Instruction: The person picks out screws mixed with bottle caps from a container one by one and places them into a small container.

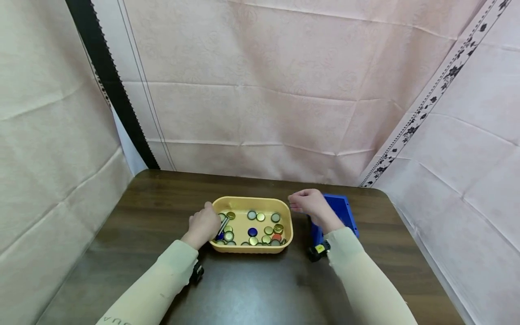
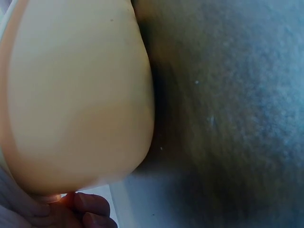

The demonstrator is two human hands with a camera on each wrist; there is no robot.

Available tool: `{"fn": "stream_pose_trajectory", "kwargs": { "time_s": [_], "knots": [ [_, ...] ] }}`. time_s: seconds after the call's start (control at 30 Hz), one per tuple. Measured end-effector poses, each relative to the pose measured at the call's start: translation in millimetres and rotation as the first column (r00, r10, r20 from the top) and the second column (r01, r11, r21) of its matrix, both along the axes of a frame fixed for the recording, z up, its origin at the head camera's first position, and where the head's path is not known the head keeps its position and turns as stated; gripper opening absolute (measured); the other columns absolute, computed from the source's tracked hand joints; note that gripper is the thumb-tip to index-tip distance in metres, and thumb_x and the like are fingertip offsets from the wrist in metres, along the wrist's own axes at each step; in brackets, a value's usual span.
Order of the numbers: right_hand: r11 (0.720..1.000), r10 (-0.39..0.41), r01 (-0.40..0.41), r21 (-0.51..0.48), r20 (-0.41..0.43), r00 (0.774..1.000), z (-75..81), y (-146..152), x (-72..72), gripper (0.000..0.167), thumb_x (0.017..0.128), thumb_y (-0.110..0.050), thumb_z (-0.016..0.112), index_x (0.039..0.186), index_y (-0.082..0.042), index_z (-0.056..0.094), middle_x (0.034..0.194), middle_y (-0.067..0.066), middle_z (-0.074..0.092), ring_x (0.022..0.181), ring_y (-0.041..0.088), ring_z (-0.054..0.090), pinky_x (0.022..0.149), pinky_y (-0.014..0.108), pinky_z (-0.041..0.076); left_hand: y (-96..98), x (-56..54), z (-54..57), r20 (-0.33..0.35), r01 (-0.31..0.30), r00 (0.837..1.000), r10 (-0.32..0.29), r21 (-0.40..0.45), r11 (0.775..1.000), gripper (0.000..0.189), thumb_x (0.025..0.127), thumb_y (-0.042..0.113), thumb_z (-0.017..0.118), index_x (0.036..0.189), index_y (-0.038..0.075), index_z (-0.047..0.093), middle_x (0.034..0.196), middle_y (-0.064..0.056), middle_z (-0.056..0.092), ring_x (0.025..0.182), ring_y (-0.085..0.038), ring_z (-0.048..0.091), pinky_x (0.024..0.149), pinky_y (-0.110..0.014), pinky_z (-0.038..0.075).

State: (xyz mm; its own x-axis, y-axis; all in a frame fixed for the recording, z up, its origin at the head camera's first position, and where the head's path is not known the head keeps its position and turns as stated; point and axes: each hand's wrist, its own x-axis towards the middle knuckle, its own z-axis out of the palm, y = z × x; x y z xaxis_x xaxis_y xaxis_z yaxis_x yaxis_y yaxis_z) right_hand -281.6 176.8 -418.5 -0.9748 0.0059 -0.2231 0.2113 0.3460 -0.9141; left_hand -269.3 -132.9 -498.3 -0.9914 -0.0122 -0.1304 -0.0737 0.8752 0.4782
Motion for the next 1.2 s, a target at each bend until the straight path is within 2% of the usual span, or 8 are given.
{"fn": "stream_pose_trajectory", "kwargs": {
  "time_s": [0.17,0.3,0.43,0.53,0.7,0.87,1.0,1.2],
  "knots": [
    [0.995,0.099,-0.099,0.013,0.054,0.994,-11.6,-47,-3.7,0.026,0.089,-0.015,0.067,0.106,0.006,0.067,0.099,0.02,0.068,0.093,0.033,0.066,0.085,0.044,0.051,0.4,-0.8,-2.4,-0.007,-0.007,1.0,0.007,0.001,1.0,0.038,0.096,0.019,0.043,0.124,-0.008,0.038,0.08,-0.017,0.059,0.071,-0.031,0.055,0.082,-0.053,0.037],
    [0.981,0.192,-0.191,-0.022,0.084,0.978,-26.5,-77,-2.1,0.014,0.087,-0.01,0.065,0.08,0.003,0.065,0.085,0.017,0.066,0.089,0.034,0.066,0.086,0.047,0.05,2.2,-2.3,-4.5,-0.015,-0.014,1.0,0.014,-0.002,1.0,0.038,0.095,0.018,0.044,0.123,-0.007,0.038,0.082,-0.017,0.061,0.073,-0.032,0.056,0.084,-0.054,0.037],
    [0.968,0.25,-0.249,-0.026,0.125,0.96,-36.4,-104,-1.4,0.032,0.086,-0.008,0.066,0.059,-0.007,0.049,0.079,0.02,0.066,0.084,0.033,0.066,0.085,0.048,0.05,1.5,-3.4,-4.4,-0.015,-0.023,1.0,0.023,-0.006,1.0,0.037,0.095,0.019,0.045,0.122,-0.006,0.039,0.085,-0.018,0.061,0.076,-0.033,0.056,0.084,-0.054,0.037],
    [0.966,0.256,-0.258,-0.004,0.151,0.955,-42.7,-119,-3.1,0.034,0.087,-0.009,0.067,0.058,-0.009,0.047,0.087,0.024,0.068,0.086,0.033,0.067,0.084,0.047,0.051,0.9,-3.6,-4.2,-0.011,-0.033,0.999,0.033,-0.007,0.999,0.037,0.095,0.019,0.046,0.121,-0.005,0.04,0.087,-0.018,0.062,0.078,-0.033,0.057,0.084,-0.054,0.037],
    [0.975,0.22,-0.213,-0.059,0.181,0.959,-50.3,-138,-4.8,0.019,0.085,-0.004,0.066,0.068,-0.001,0.057,0.094,0.027,0.067,0.09,0.036,0.067,0.083,0.045,0.052,0.4,-3.4,-2.9,-0.017,-0.039,0.999,0.039,-0.011,0.999,0.035,0.094,0.019,0.047,0.119,-0.004,0.04,0.088,-0.018,0.062,0.081,-0.035,0.058,0.084,-0.054,0.037],
    [0.982,0.177,-0.186,0.044,0.16,0.971,-54.5,-152,-1.8,0.021,0.082,-0.002,0.067,0.063,-0.003,0.058,0.074,0.017,0.064,0.07,0.029,0.065,0.076,0.043,0.054,0.4,-2.8,-1.2,-0.027,-0.036,0.999,0.036,-0.016,0.999,0.03,0.093,0.016,0.047,0.115,-0.004,0.042,0.084,-0.017,0.061,0.079,-0.035,0.057,0.081,-0.053,0.038],
    [0.964,0.177,-0.199,0.175,0.129,0.976,-57.6,-159,-1.0,0.021,0.078,-0.002,0.067,0.059,-0.005,0.058,0.065,0.014,0.063,0.059,0.024,0.064,0.065,0.037,0.055,0.8,-2.6,-1.9,-0.032,-0.031,0.999,0.031,-0.021,0.999,0.03,0.092,0.017,0.047,0.113,-0.004,0.042,0.082,-0.016,0.06,0.076,-0.033,0.057,0.079,-0.052,0.038],
    [0.94,0.191,-0.214,0.266,0.108,0.976,-62.4,-162,-2.6,0.026,0.072,-0.001,0.065,0.05,-0.008,0.054,0.048,0.005,0.05,0.044,0.019,0.049,0.044,0.027,0.037,1.7,-1.8,-5.3,-0.02,-0.034,0.999,0.034,-0.025,0.999,0.031,0.094,0.019,0.047,0.115,-0.004,0.042,0.084,-0.017,0.061,0.076,-0.033,0.057,0.081,-0.052,0.038]
  ]
}}
